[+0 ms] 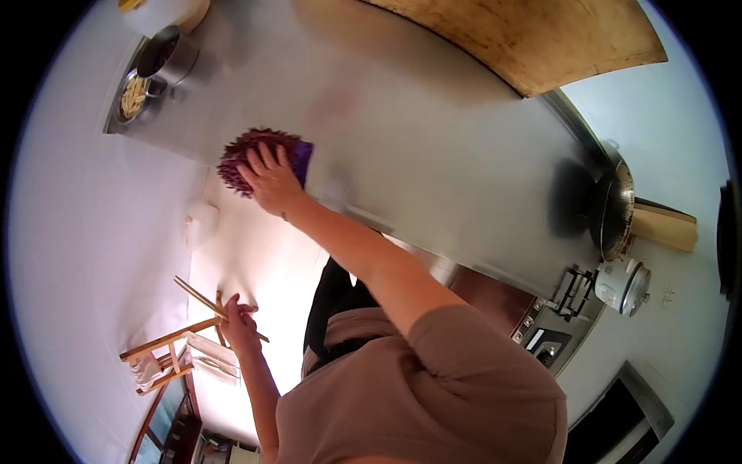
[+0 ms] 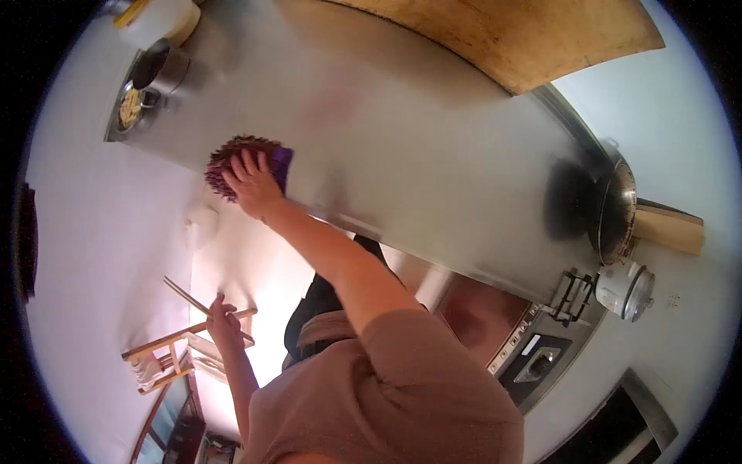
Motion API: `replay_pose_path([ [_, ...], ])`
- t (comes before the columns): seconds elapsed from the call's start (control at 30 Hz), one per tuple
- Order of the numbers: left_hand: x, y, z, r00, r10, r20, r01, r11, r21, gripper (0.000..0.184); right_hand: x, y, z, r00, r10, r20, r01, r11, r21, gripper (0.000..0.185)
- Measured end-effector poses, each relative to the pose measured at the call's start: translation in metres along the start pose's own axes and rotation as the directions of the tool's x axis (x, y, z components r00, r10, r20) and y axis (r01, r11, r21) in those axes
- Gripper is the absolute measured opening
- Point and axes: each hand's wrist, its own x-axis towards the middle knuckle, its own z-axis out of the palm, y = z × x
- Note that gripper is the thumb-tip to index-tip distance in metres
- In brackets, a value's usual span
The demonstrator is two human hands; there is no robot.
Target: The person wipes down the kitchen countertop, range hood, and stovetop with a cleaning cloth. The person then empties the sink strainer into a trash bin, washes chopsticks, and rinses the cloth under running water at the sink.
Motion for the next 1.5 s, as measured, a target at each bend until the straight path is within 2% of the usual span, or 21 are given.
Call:
replay_pose_path([
  [0.13,-0.010,0.002,0.003,0.996,0.055,-0.073,-0.055,0.998,0.001,0.023,0.039,0.020,-0.010,1.000,-0.013,0.026,0.010,0.994,0.108,0.051],
  [0.2,-0.011,0.001,0.006,0.997,0.056,-0.051,-0.058,0.998,-0.029,0.023,0.037,0.047,-0.020,0.999,0.014,0.042,-0.016,0.999,0.043,0.052],
  [0.27,-0.015,0.000,0.018,0.997,0.072,-0.010,-0.072,0.997,-0.009,0.024,0.019,0.085,-0.036,0.992,0.088,-0.087,-0.091,0.995,-0.031,0.049],
  [0.33,-0.019,0.008,0.044,0.997,0.068,-0.034,-0.066,0.996,0.054,0.025,-0.009,0.126,-0.065,0.987,0.132,-0.090,-0.140,0.987,-0.083,0.048],
  [0.4,-0.013,0.008,0.060,0.987,0.142,0.069,-0.152,0.973,0.175,0.024,-0.036,0.164,-0.092,0.972,0.209,-0.104,-0.219,0.971,-0.099,0.048],
  [0.47,-0.022,0.022,0.094,0.986,0.068,0.150,-0.081,0.993,0.083,0.022,-0.067,0.199,-0.118,0.925,0.354,-0.134,-0.370,0.920,-0.125,0.048],
  [0.5,-0.020,0.017,0.104,0.921,0.293,0.257,-0.362,0.888,0.284,0.023,-0.089,0.217,-0.126,0.915,0.365,-0.172,-0.393,0.903,-0.176,0.048],
  [0.53,-0.019,0.020,0.116,0.867,0.330,0.373,-0.466,0.802,0.373,0.025,-0.112,0.237,-0.134,0.902,0.375,-0.212,-0.419,0.879,-0.226,0.049],
  [0.57,-0.027,0.031,0.138,0.924,0.220,0.311,-0.311,0.908,0.281,0.026,-0.133,0.253,-0.145,0.874,0.425,-0.235,-0.476,0.845,-0.242,0.049],
  [0.67,-0.028,0.036,0.172,0.883,0.205,0.422,-0.344,0.895,0.285,0.027,-0.202,0.292,-0.175,0.764,0.581,-0.280,-0.644,0.706,-0.295,0.050],
  [0.8,-0.023,0.042,0.195,0.844,0.208,0.494,-0.393,0.867,0.306,0.027,-0.314,0.318,-0.188,0.629,0.609,-0.483,-0.768,0.583,-0.264,0.050],
  [0.87,-0.016,0.048,0.199,0.895,0.065,0.442,-0.197,0.945,0.260,0.027,-0.354,0.311,-0.196,0.502,0.727,-0.469,-0.865,0.410,-0.289,0.051],
  [0.9,-0.010,0.049,0.197,0.901,0.054,0.430,-0.189,0.941,0.279,0.026,-0.374,0.310,-0.194,0.443,0.750,-0.492,-0.896,0.346,-0.279,0.052],
  [1.0,0.012,0.054,0.183,0.902,0.063,0.428,-0.184,0.951,0.247,0.026,-0.392,0.300,-0.180,0.196,0.821,-0.537,-0.975,0.106,-0.195,0.053],
  [1.03,0.022,0.055,0.176,0.907,0.065,0.417,-0.176,0.956,0.234,0.026,-0.382,0.288,-0.172,0.218,0.821,-0.527,-0.972,0.131,-0.197,0.053],
  [1.1,0.042,0.060,0.161,0.912,0.033,0.410,-0.132,0.967,0.216,0.025,-0.355,0.266,-0.155,0.052,0.832,-0.552,-0.991,-0.026,-0.134,0.058],
  [1.13,0.054,0.062,0.154,0.917,0.008,0.400,-0.108,0.968,0.229,0.025,-0.340,0.254,-0.144,0.071,0.830,-0.553,-0.990,-0.007,-0.138,0.058],
  [1.2,0.078,0.067,0.136,0.921,-0.014,0.389,-0.074,0.975,0.211,0.024,-0.306,0.222,-0.119,0.294,0.782,-0.550,-0.951,0.183,-0.249,0.060],
  [1.3,0.110,0.089,0.105,0.924,-0.034,0.381,-0.034,0.985,0.169,0.025,-0.221,0.156,-0.082,0.521,0.696,-0.493,-0.853,0.445,-0.272,0.056],
  [1.4,0.153,0.111,0.065,0.940,-0.056,0.337,-0.006,0.984,0.180,0.025,-0.128,0.085,-0.046,0.755,0.573,-0.318,-0.655,0.682,-0.326,0.055],
  [1.5,0.184,0.139,0.025,0.956,-0.037,0.290,-0.017,0.983,0.182,0.026,-0.034,0.023,-0.019,0.910,0.379,-0.165,-0.410,0.883,-0.229,0.053],
])
